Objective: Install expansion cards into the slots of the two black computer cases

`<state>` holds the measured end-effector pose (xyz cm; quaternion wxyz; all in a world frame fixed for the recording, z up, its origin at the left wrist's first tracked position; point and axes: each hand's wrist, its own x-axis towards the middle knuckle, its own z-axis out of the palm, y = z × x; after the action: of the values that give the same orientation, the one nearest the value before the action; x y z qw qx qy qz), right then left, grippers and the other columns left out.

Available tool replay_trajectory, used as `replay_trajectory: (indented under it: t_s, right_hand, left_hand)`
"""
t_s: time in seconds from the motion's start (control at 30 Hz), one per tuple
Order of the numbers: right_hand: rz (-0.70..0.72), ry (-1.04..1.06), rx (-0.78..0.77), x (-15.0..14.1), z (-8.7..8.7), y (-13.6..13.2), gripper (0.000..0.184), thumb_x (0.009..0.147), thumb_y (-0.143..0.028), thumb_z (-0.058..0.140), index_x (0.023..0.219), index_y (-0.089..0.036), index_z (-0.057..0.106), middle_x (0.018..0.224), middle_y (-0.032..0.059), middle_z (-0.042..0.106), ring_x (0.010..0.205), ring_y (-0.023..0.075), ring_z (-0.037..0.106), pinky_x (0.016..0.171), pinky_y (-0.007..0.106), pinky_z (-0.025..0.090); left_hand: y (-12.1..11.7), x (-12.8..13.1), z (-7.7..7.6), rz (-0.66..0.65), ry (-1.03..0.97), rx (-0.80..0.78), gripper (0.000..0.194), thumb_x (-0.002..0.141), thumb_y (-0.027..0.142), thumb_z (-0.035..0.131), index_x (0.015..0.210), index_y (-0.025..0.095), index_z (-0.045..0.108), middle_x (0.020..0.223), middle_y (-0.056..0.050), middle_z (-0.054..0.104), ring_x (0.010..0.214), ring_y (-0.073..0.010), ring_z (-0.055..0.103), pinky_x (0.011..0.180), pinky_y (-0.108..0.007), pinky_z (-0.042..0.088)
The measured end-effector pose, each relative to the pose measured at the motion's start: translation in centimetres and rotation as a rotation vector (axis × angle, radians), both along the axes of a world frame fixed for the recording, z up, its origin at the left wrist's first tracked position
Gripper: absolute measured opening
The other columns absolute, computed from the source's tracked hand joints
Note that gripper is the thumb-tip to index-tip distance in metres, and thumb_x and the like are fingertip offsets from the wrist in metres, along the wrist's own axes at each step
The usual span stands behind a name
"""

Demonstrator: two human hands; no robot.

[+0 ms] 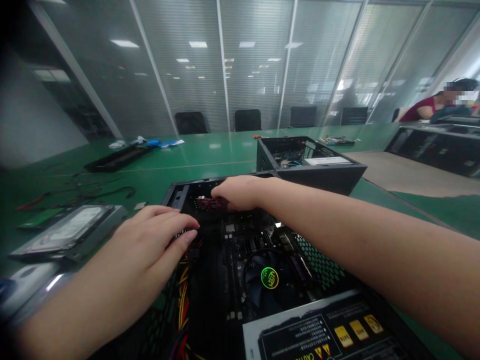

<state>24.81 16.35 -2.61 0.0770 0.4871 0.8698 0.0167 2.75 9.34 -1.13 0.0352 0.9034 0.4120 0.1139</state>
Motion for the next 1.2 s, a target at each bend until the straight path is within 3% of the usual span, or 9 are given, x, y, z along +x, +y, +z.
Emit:
replay_trajectory:
  t_s: [0.13,0.4,0.73,1.2]
  right_hand:
    - [0.089,0.068,-0.009,0.3,-0.2,0.1,0.038,0.084,-0.024,0.052,0.120,-0.027,0.060,0.102,0.0066,0.063,0.090,0.0190,0.060,0.072,0.027,0.041]
    - [0.099,-0.081,0.106,0.0,-0.1,-0.1,0.043,0.083,-0.020,0.051,0.125,-0.029,0.057,0.105,0.0071,0.063,0.085,0.0196,0.062,0.061,0.027,0.039]
    - [-0.153,-0.234,0.178,-0.6,1.0,-0.8,0.026,0.086,-0.022,0.050,0.109,-0.020,0.063,0.093,0.0133,0.069,0.087,0.0267,0.067,0.070,0.037,0.049]
    - [-0.175,-0.231,0.143,-0.3,1.1,-0.7,0.021,0.080,-0.020,0.058,0.097,-0.020,0.069,0.090,0.0118,0.070,0.084,0.0291,0.068,0.067,0.039,0.052]
  left_hand:
    - [-0.2,-0.1,0.1,-0.002,-0.004,-0.007,0.030,0.093,0.035,0.040,0.089,0.025,0.068,0.100,-0.004,0.067,0.107,-0.0272,0.052,0.093,-0.049,0.043]
    - [-0.1,0.1,0.3,0.021,-0.004,-0.026,0.028,0.092,0.034,0.040,0.087,0.025,0.067,0.101,-0.004,0.068,0.109,-0.0290,0.052,0.093,-0.052,0.042]
    - [-0.2,0.1,0.4,-0.006,-0.019,-0.020,0.028,0.092,0.033,0.040,0.087,0.025,0.067,0.100,-0.004,0.068,0.110,-0.0289,0.052,0.094,-0.052,0.041]
    - [-0.1,-0.2,0.1,-0.006,-0.018,-0.027,0.029,0.093,0.034,0.040,0.086,0.024,0.067,0.101,-0.004,0.067,0.111,-0.0292,0.051,0.096,-0.052,0.040]
